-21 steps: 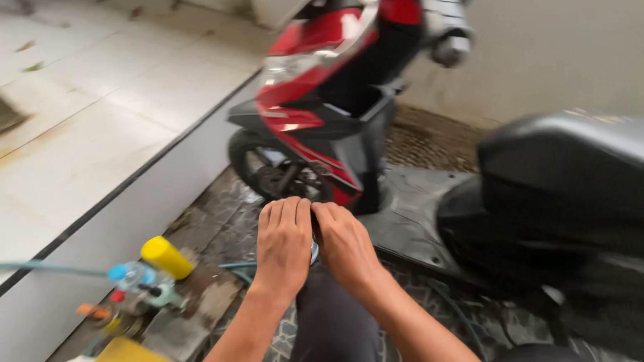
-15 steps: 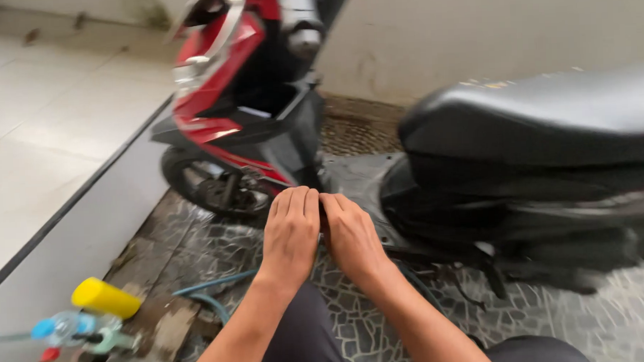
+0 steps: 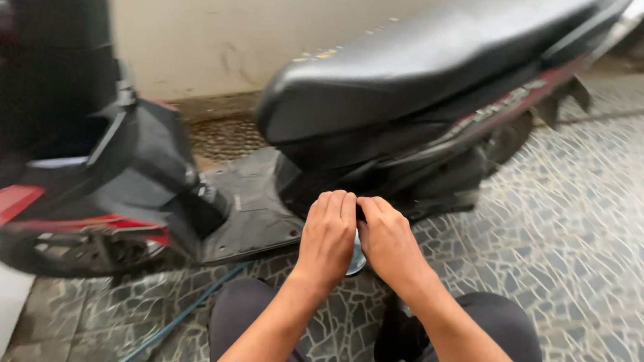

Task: The person cleans the engine and lower components of a motorcycle by spraying liquid onto them with a spray bottle, then scrubbing with a screwdriver.

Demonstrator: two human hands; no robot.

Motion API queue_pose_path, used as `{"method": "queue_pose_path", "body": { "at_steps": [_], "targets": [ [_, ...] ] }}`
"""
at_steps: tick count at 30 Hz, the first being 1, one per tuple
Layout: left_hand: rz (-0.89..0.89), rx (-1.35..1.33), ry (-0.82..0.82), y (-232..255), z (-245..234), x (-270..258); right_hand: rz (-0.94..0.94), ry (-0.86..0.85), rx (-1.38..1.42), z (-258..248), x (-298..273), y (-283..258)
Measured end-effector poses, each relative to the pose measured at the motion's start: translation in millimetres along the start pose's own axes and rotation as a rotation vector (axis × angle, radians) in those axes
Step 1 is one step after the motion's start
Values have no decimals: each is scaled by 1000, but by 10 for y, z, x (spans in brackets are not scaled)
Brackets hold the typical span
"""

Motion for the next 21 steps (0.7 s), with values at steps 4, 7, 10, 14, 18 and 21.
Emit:
{"method": "queue_pose_path", "body": {
  "at_steps": [4,7,10,14,18,21],
  "targets": [
    [76,-84,53,343,125,197,57,50,-53,-281,-155,301],
    [111,-134,76,518,154,374,64,66,-32,-501,-188,498],
    [136,-220,81,605,179,556,108,10,10,-647,-117,689],
    [29,-559,-61,690,480,661,159,20,171,-838,-36,935],
    [-30,-558,-82,711,567,736,139,-80,194,-882,90,1020],
    [-63,-596,-55,729,460,710,136,-101,162,-948,55,957]
  ]
}}
Point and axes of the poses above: each hand's wrist, its own x-axis towards the middle knuckle, its own z-axis out of the palm, y = z × x, the point moved 10 cm from there along x, towards the middle knuckle, and after that the axes turned 8 degrees about z, right-handed, at the moved point
